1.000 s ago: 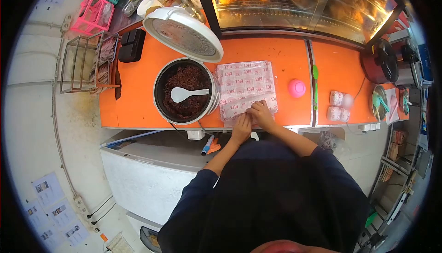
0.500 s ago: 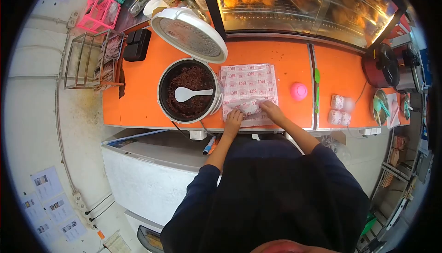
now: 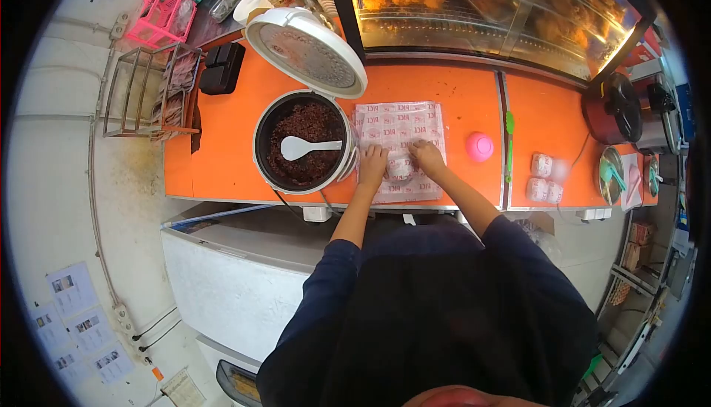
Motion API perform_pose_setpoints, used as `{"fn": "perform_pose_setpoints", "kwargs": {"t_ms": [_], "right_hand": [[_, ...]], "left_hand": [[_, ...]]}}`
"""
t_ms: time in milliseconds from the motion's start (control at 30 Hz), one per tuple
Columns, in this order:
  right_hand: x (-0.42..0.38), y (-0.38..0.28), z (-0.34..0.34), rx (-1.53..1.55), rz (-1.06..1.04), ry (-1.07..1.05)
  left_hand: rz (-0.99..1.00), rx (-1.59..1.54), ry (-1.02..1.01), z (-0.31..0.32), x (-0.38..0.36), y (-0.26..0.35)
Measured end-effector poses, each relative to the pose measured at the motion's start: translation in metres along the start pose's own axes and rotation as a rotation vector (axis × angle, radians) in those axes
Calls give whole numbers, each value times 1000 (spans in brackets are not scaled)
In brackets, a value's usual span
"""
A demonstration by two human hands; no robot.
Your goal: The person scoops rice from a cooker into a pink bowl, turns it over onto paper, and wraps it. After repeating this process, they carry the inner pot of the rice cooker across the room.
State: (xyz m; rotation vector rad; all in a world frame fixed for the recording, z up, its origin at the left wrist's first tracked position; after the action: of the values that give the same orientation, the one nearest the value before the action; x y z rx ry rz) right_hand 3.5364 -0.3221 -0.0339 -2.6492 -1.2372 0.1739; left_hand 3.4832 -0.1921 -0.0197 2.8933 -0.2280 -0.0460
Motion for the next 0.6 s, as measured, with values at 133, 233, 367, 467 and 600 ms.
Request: {"fn": "perform_pose_setpoints", "kwargs": {"t_ms": [133, 233, 367, 467, 600], "right_hand": [[-31, -17, 0, 105, -86, -14], [-53, -38, 0, 115, -98, 32], [-52, -14, 18, 599, 373, 103], [-34, -2, 22, 928, 647, 29], [15, -30, 39, 1012, 364, -326]], "left_hand": [[37, -67, 99, 9, -27, 5], [-39, -115, 61, 24, -49, 9], [-3, -105, 161, 31, -70, 25], [-108, -155, 103, 24, -81, 31], [-143, -189, 1, 31, -88, 34]]}}
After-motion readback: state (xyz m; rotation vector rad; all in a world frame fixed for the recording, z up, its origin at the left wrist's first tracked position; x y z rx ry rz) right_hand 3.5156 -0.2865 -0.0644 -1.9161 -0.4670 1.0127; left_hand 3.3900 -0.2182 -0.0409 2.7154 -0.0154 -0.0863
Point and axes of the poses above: each hand's wrist, its own x-axis towards the middle knuckle, its own z-axis out of the palm, y = z × x, the point moved 8 cm from there along x, towards the middle knuckle, and after that the axes turned 14 degrees about -y, right-handed, at the moved point
